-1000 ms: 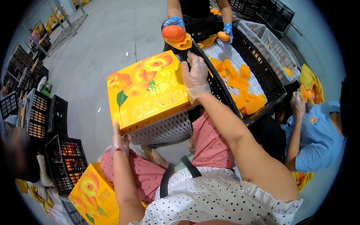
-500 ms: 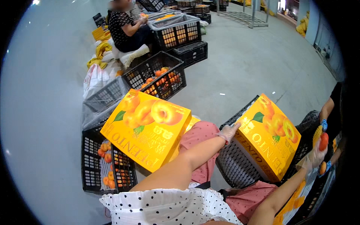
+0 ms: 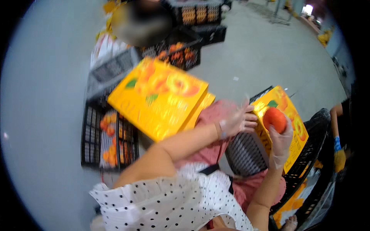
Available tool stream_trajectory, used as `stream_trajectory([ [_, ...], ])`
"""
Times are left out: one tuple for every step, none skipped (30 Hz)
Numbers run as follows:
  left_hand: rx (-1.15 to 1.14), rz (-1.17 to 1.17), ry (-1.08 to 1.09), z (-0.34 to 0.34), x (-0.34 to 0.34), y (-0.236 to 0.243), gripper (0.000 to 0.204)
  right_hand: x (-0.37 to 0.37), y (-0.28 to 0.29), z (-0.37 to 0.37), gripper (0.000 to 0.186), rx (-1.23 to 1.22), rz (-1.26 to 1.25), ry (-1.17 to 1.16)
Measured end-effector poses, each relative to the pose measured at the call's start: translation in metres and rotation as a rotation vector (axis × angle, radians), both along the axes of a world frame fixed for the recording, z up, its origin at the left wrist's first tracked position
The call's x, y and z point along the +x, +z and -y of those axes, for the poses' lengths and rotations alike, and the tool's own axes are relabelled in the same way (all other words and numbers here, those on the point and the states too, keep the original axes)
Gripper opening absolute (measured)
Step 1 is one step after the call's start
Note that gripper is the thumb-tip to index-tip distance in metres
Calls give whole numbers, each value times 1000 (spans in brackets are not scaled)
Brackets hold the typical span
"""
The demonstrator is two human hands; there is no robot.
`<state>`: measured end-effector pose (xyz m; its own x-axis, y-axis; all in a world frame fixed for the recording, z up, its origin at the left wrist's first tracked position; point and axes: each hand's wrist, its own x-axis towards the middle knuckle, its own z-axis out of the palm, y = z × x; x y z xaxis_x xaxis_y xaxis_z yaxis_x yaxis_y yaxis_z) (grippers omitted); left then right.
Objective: The person places peaches into a foam tray inside a box, then covers the tray with a foam lid and a cardboard box top. The person stacks the completed boxes and then picks up an empty crate.
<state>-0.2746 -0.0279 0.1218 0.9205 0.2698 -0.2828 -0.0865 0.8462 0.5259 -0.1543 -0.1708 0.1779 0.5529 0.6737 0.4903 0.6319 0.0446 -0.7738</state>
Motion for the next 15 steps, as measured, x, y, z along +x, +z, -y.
stream_trajectory([
  [-10, 95, -22, 9, -26, 26, 75, -23, 7, -5, 56, -129, 121, 93],
  [-8, 189, -51, 13, -45, 48, 71, -44, 15, -6, 62, -243, 239, 180],
  [23, 276, -61, 21, -71, 55, 67, -65, 19, -11, 66, -238, 314, 302],
  [340, 259, 133, 23, -93, 46, 64, -80, 23, -17, 71, -204, 400, 403],
  [656, 224, 320, 27, -113, 29, 60, -90, 19, -15, 73, -165, 427, 462],
  [979, 199, 483, 24, -126, 13, 57, -95, 16, -15, 75, -121, 466, 490],
  [757, 200, 488, 16, -143, 14, 55, -95, 16, -16, 74, -85, 474, 472],
  [530, 208, 514, 7, -160, 14, 53, -94, 15, -18, 74, -51, 486, 453],
  [-229, 222, 345, -8, -192, 33, 52, -90, 21, -23, 71, -22, 463, 398],
  [-91, 161, 498, -15, -224, 47, 54, -82, 24, -15, 68, -6, 446, 324],
  [92, 134, 638, -31, -254, 49, 53, -71, 25, -9, 65, 1, 396, 240],
  [92, 206, 800, -49, -282, 51, 54, -51, 27, -3, 63, 13, 338, 151],
  [135, 183, 938, -67, -309, 54, 52, -20, 21, 5, 62, -16, 291, 70],
  [181, 144, 1085, -89, -339, 41, 50, 18, 9, 23, 60, -48, 245, -34],
  [216, 69, 1207, -99, -362, 41, 46, 46, -4, 46, 59, -91, 201, -154],
])
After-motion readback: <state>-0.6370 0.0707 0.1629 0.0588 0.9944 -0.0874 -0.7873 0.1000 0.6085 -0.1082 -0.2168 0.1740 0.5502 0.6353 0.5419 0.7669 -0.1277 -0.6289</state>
